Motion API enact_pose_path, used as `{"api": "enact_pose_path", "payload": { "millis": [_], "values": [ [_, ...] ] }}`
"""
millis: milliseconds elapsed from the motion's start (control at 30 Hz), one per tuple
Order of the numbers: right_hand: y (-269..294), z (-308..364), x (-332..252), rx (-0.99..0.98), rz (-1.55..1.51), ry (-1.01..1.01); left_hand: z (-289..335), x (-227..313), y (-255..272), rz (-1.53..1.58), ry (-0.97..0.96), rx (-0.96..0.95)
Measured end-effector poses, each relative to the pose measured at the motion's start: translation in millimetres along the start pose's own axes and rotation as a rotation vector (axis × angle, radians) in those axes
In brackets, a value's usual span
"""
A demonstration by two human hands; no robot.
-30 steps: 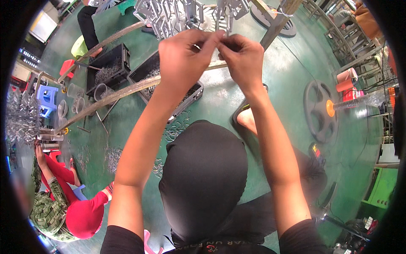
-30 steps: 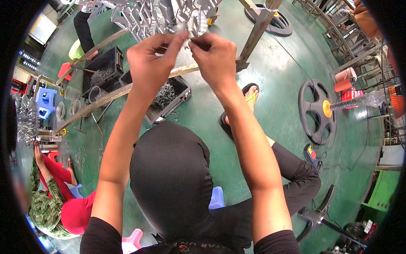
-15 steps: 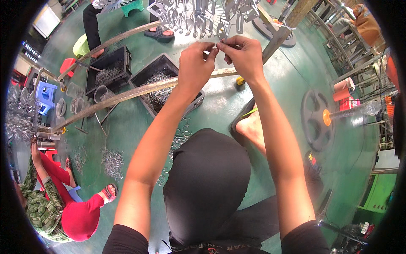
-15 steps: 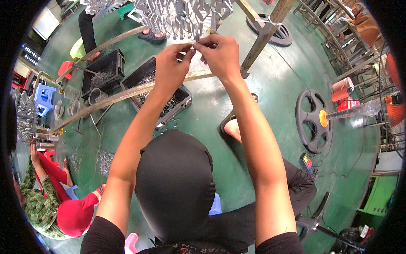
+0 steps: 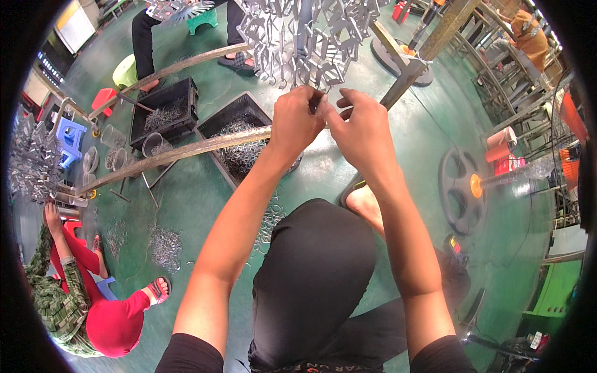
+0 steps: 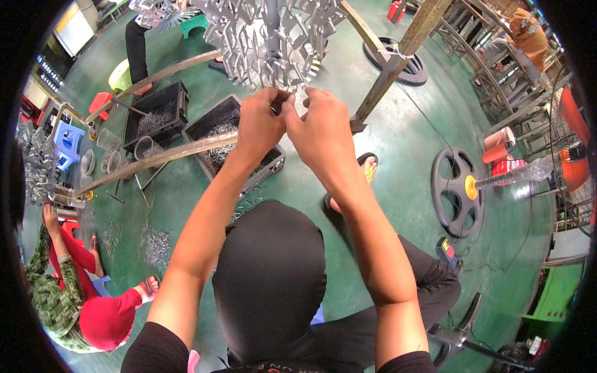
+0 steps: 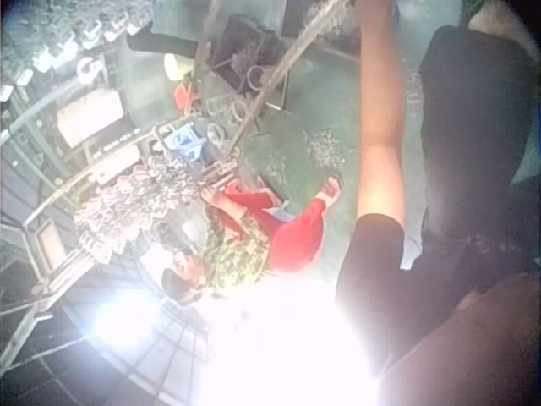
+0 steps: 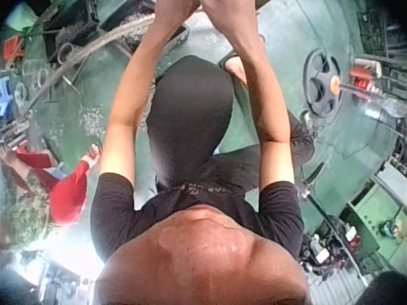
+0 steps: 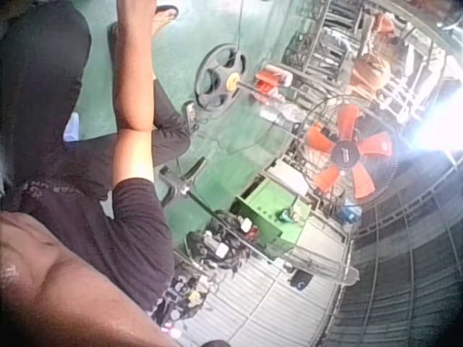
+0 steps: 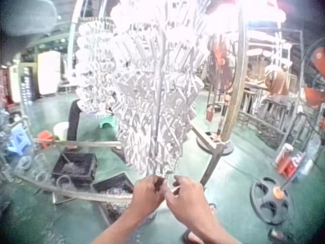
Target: The person assembles metal clusters by picking up small metal hooks from the floor and attaching them to a central metal frame or rack, periodically reaching out to adjust a nearby fan.
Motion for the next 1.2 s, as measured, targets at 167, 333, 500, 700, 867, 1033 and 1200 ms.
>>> {"api": "enact_pose_path", "payload": {
  "millis": [167,333,500,700,867,1033,1200],
  "values": [
    [5.6,10.7,-9.5,-0.113,-0.004,-0.078,17.1,11.2,5.0,0.102,0.121,-0.052],
    [5.6,4.3,-6.5,-0.122,-0.079,-0.14,18.9,10.3,5.3,0.108,0.1,-0.05],
    [2.2,-5.7,5.1,-0.216,0.026,-0.227,11.8,6.6,-2.3,0.068,0.075,-0.039],
    [-7.6,-10.3,7.9,-0.247,0.034,-0.253,5.1,2.3,-8.5,0.025,0.051,0.005],
    [-8.4,-9.4,-9.8,-0.338,0.243,-0.284,-2.4,-6.6,-11.6,-0.014,0.068,0.033],
    [-19.6,-24.9,-6.1,-0.129,0.132,-0.154,-14.1,-12.1,-16.1,-0.073,-0.016,0.073],
    [-29.7,-53.3,24.2,-0.028,0.039,-0.22,-21.6,-32.1,-36.3,-0.079,0.056,0.089]
  ]
}}
Point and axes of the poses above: each hand's wrist, its own z-axis away from the middle knuckle, its own y-axis out of the back of the hand, x = y × z, the point moved 7 cm from there along -z, towards the middle knuckle, and after that the axes turned 3 degrees about x, right-handed, at the moved point
